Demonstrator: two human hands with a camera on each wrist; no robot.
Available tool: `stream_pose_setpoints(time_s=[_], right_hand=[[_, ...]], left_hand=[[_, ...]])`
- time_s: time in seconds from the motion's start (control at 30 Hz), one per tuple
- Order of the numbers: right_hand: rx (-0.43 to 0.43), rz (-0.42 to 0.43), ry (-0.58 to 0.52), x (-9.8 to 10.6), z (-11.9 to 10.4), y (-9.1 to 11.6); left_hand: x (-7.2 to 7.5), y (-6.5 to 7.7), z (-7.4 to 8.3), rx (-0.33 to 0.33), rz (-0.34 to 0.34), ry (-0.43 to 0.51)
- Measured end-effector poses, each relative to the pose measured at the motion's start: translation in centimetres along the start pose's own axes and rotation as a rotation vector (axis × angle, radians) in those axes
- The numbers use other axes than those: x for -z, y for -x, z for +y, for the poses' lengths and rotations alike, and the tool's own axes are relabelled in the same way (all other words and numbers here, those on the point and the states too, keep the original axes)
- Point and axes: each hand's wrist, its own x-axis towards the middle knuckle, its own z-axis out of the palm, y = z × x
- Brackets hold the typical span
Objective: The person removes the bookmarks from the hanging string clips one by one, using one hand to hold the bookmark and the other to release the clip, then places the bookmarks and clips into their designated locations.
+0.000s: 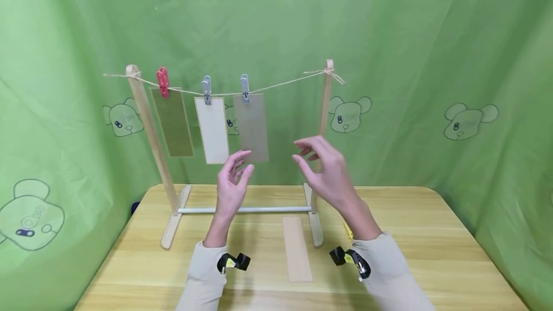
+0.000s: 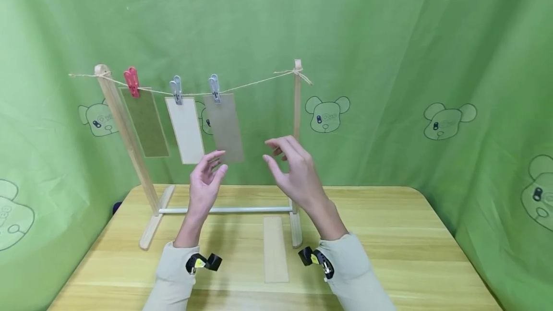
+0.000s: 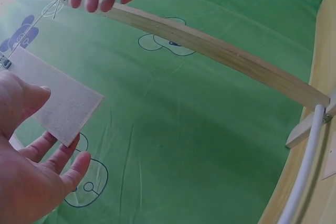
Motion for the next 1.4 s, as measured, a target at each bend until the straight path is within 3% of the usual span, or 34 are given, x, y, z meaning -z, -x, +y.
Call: stream_pose_setpoints(time_s=[0.6, 0.83, 1.13, 1.4], right_hand=[[0.183, 0.024, 0.028, 0.2, -2.8, -8.5], [0.259, 0.035, 0.101, 0.8, -4.2, -11.0], [0.249, -0.025, 0.166, 0.8, -5.1, -14.3], [0.153, -0.160, 0.200, 0.6, -5.5, -16.1]], left_hand=[[-0.3, -1.2, 1.4, -0.088, 0.052, 0.014], [-0.5, -0.3, 1.7, -0.069, 0.050, 0.020], [-0.5, 0.2, 1.6, -0.125, 0.045, 0.043], [-0.8, 0.6, 1.2, -0.140, 0.073, 0.081]])
